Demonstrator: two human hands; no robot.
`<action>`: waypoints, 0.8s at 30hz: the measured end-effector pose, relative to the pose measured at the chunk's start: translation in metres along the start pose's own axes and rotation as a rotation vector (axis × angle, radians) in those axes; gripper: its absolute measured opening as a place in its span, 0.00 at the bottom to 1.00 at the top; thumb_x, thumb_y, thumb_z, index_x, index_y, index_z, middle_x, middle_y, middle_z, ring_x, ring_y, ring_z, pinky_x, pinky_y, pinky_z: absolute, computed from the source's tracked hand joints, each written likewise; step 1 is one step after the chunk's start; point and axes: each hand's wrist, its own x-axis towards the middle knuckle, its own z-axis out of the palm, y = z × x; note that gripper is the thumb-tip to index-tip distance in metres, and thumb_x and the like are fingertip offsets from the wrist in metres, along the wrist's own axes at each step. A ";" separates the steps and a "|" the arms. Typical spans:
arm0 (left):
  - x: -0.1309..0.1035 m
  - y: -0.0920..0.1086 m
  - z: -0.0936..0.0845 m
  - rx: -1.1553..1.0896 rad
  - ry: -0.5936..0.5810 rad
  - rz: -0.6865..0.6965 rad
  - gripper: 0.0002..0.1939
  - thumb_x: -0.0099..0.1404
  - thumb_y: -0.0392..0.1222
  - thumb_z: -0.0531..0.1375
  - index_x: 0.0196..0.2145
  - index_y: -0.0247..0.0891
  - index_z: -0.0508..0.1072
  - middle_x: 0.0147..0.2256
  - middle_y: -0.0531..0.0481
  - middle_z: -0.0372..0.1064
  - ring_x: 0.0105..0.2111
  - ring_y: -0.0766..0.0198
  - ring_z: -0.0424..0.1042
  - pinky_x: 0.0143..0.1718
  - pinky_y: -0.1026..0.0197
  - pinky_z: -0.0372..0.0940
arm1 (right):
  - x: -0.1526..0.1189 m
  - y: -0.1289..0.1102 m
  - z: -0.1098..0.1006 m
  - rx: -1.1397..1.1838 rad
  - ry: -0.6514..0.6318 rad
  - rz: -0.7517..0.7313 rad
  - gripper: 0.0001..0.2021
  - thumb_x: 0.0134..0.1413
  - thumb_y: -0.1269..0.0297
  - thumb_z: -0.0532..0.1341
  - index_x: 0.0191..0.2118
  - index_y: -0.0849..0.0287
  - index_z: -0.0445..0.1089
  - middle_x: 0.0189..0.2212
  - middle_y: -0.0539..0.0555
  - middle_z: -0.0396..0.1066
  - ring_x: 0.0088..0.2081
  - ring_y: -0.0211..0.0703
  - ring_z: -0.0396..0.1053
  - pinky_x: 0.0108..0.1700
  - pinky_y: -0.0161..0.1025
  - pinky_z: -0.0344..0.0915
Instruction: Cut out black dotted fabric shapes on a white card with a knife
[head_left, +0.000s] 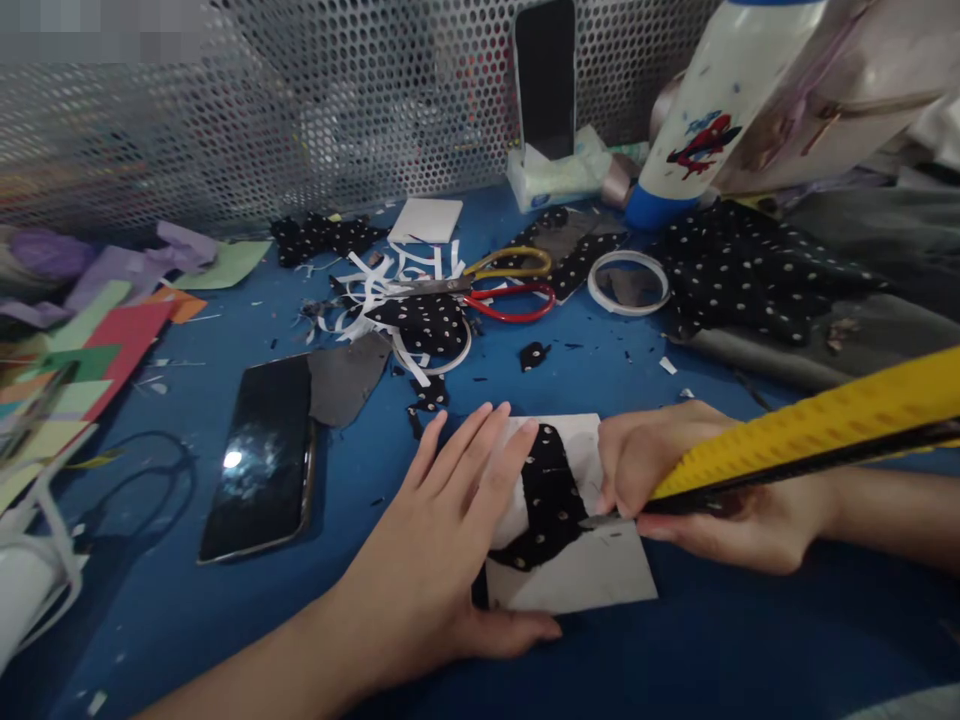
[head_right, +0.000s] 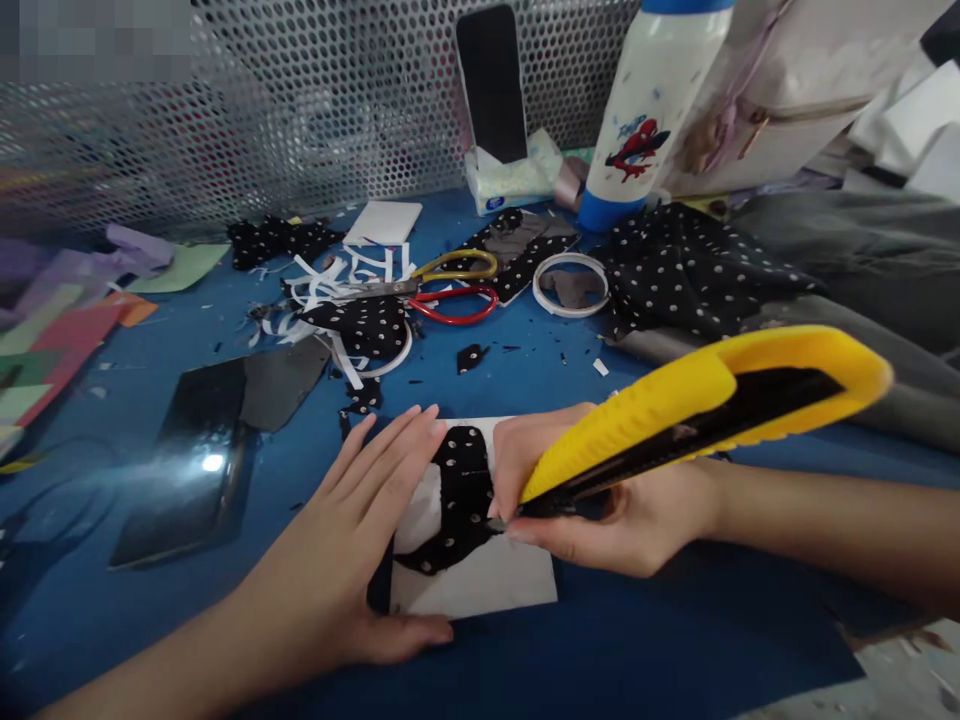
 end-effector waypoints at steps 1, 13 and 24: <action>0.000 0.000 0.000 0.000 -0.002 -0.002 0.69 0.48 0.67 0.68 0.71 0.34 0.33 0.71 0.39 0.33 0.70 0.43 0.36 0.69 0.38 0.32 | 0.001 -0.001 0.001 -0.004 0.001 -0.016 0.06 0.52 0.74 0.64 0.35 0.60 0.70 0.30 0.53 0.73 0.32 0.39 0.72 0.35 0.35 0.70; 0.003 0.000 -0.005 -0.006 -0.005 -0.005 0.67 0.51 0.66 0.67 0.70 0.37 0.28 0.70 0.37 0.40 0.69 0.41 0.43 0.68 0.35 0.36 | -0.001 0.005 0.000 0.288 0.197 0.064 0.07 0.61 0.62 0.63 0.36 0.61 0.71 0.31 0.53 0.70 0.30 0.35 0.68 0.32 0.32 0.65; 0.002 -0.001 -0.005 -0.004 -0.014 -0.002 0.66 0.52 0.67 0.66 0.70 0.36 0.29 0.70 0.36 0.40 0.69 0.40 0.42 0.67 0.34 0.36 | -0.003 0.007 0.002 0.166 0.138 0.066 0.05 0.61 0.64 0.62 0.37 0.60 0.70 0.31 0.53 0.70 0.36 0.40 0.70 0.37 0.36 0.67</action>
